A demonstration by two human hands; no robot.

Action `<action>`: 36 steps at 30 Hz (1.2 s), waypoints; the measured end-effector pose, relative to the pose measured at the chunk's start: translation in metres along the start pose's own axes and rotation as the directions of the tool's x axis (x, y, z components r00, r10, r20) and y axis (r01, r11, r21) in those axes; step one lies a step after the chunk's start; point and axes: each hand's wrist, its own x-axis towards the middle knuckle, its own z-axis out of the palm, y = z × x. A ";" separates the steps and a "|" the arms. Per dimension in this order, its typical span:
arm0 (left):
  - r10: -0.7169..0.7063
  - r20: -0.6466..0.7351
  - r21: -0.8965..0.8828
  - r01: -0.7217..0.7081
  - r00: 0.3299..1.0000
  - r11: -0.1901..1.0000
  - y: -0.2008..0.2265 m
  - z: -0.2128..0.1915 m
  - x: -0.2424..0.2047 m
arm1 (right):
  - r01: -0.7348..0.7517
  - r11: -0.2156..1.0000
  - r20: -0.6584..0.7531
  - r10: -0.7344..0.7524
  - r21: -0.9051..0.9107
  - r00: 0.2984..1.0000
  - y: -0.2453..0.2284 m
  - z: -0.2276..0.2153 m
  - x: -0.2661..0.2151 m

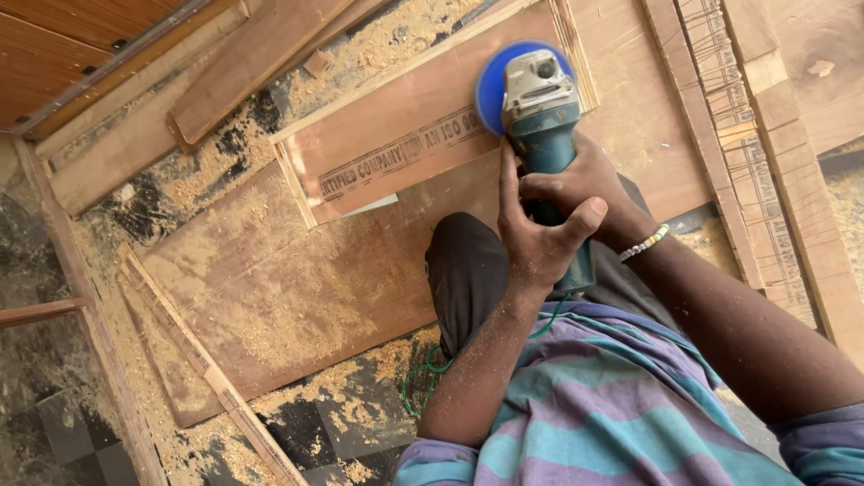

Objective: The recorder uses an angle grinder with a sanding disc to smooth the edges of a small wooden box or drawer component in a workshop.

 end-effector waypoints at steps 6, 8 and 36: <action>-0.034 -0.006 0.005 0.034 0.999 0.999 0.001 -0.003 0.005 | -0.075 0.988 -0.073 0.065 -0.136 0.995 0.006 0.002 0.009; -0.027 -0.003 0.007 0.027 1.000 1.000 -0.001 -0.001 0.008 | -0.104 0.983 -0.093 0.091 -0.150 0.991 0.001 0.001 0.010; -0.095 -0.169 -0.111 0.077 0.981 0.991 0.002 -0.028 0.014 | -0.047 0.997 0.115 0.053 -0.060 0.992 0.005 0.037 0.041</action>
